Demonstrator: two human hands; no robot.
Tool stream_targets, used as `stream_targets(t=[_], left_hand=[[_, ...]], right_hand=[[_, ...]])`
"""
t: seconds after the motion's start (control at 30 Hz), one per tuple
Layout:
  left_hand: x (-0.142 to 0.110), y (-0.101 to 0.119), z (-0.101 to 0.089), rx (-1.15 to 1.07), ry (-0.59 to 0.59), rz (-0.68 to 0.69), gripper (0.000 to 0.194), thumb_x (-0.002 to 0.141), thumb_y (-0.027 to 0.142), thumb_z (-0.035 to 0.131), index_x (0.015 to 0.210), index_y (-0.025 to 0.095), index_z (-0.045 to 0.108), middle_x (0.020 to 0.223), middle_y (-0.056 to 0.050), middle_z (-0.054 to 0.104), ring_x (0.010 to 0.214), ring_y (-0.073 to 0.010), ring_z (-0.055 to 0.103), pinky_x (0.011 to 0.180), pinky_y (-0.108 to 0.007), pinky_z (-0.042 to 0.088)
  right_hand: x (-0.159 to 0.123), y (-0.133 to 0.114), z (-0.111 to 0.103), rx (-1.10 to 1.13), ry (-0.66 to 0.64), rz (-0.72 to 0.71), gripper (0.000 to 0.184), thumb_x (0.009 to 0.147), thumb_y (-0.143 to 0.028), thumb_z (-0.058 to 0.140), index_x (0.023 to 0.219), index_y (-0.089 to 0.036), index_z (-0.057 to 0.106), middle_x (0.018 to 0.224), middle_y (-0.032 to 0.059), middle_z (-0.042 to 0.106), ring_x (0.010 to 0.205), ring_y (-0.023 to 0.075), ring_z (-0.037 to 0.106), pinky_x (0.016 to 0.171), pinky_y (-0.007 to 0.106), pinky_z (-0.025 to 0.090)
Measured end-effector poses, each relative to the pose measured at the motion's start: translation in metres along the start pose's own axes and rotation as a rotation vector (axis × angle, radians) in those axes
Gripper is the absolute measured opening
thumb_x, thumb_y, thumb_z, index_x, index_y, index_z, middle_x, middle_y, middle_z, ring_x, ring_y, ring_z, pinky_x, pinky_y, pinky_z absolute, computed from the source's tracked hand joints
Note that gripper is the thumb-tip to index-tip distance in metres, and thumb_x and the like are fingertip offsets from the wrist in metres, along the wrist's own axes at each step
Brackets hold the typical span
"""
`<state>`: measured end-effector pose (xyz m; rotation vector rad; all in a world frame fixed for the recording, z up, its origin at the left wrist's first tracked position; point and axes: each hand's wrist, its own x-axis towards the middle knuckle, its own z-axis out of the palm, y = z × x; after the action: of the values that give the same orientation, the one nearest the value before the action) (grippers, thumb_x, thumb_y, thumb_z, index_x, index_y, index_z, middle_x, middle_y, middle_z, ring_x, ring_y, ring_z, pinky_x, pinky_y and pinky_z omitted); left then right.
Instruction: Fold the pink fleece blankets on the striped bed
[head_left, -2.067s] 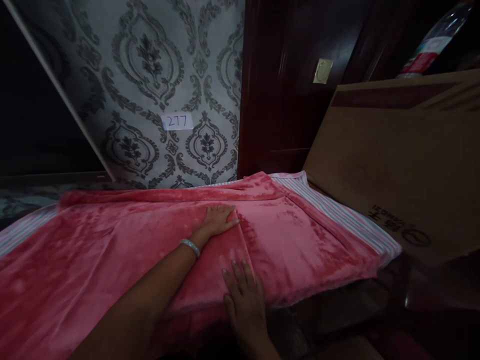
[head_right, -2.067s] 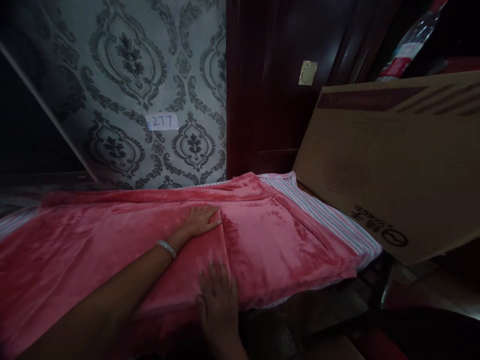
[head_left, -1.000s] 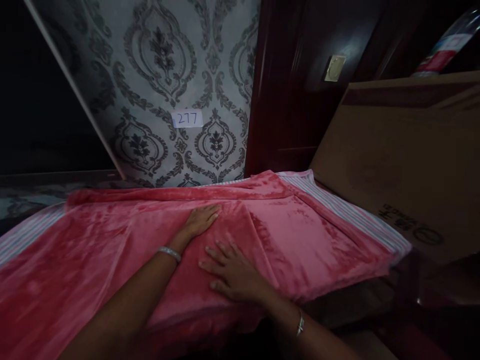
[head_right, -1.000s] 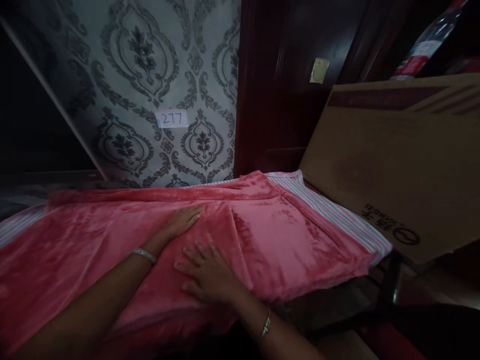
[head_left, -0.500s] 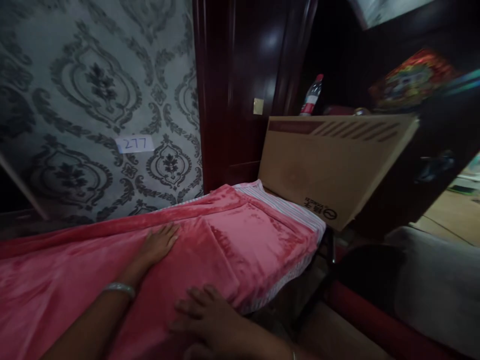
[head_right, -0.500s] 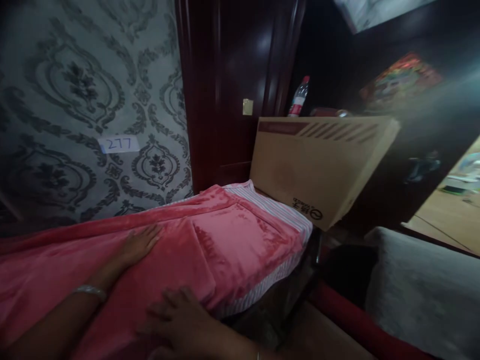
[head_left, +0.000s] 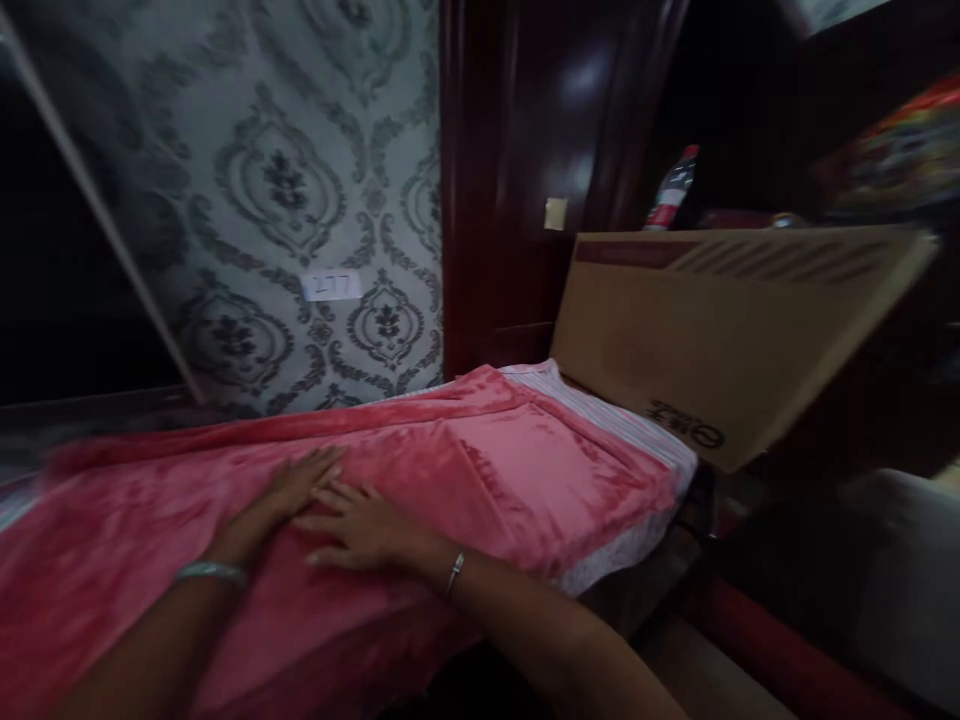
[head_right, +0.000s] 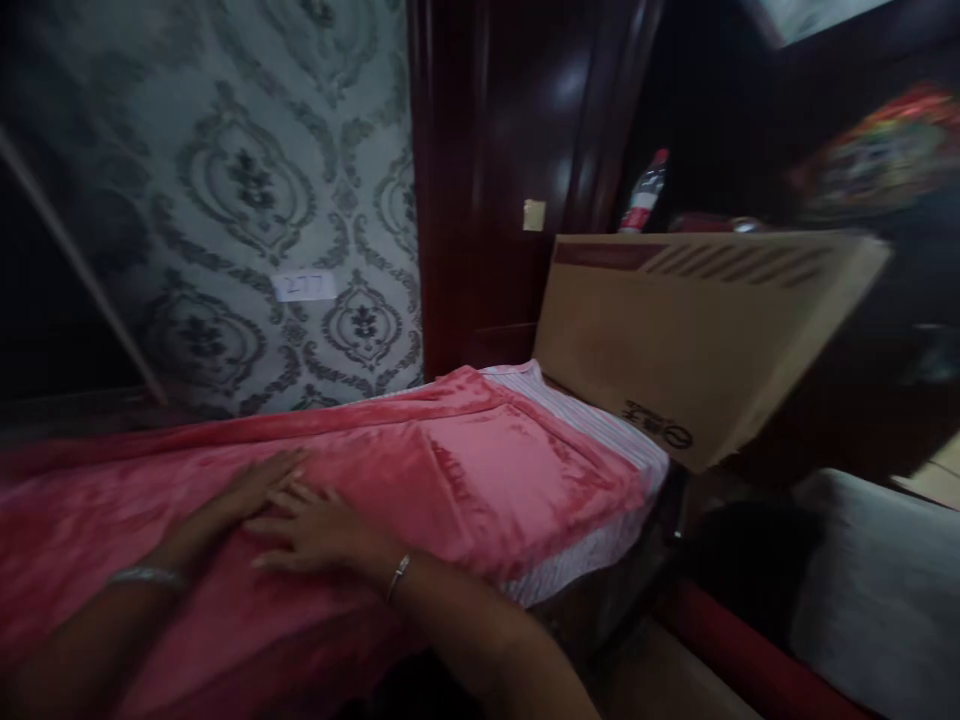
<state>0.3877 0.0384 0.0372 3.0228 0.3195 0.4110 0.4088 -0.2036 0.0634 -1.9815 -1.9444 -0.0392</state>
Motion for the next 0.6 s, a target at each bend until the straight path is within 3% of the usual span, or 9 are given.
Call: stream_targets(t=[0.13,0.33,0.47,0.6], left_hand=[[-0.020,0.019,0.007,0.056,-0.177,-0.074,0.057,0.097,0.036,0.034,0.152,0.022,0.044,0.160,-0.010,0.038,0.149,-0.0310,0.032,0.120,-0.060,0.020],[-0.032,0.028,0.003,-0.020,-0.203,-0.098,0.056,0.102,0.046,0.031,0.156,0.031,0.035,0.165,-0.005,0.029,0.153,-0.0269,0.024,0.124,-0.056,0.010],[-0.038,0.030,0.002,-0.062,-0.209,-0.095,0.057,0.103,0.051,0.027,0.157,0.034,0.033,0.165,-0.004,0.029,0.153,-0.0271,0.023,0.124,-0.057,0.007],[-0.034,0.026,-0.008,-0.106,-0.248,-0.084,0.062,0.100,0.059,0.030,0.156,0.034,0.032,0.165,-0.004,0.031,0.152,-0.0262,0.026,0.124,-0.055,0.011]], right_hand=[[-0.015,-0.002,0.029,0.075,-0.143,0.037,0.068,0.101,-0.066,0.037,0.159,-0.031,0.029,0.169,0.0077,0.011,0.155,0.0312,0.003,0.123,0.062,0.007],[-0.047,-0.020,0.041,0.130,-0.283,-0.013,0.068,0.101,-0.062,0.043,0.160,-0.034,0.023,0.169,0.0026,0.014,0.155,0.0317,0.002,0.122,0.063,0.005],[-0.076,-0.044,0.047,0.134,-0.275,-0.008,0.073,0.098,-0.063,0.049,0.160,-0.037,0.021,0.169,0.0013,0.015,0.155,0.0308,0.000,0.122,0.062,0.004],[-0.099,-0.065,0.044,0.183,-0.286,-0.016,0.071,0.096,-0.065,0.050,0.158,-0.038,0.028,0.168,0.0001,0.016,0.155,0.0298,0.003,0.123,0.062,0.003]])
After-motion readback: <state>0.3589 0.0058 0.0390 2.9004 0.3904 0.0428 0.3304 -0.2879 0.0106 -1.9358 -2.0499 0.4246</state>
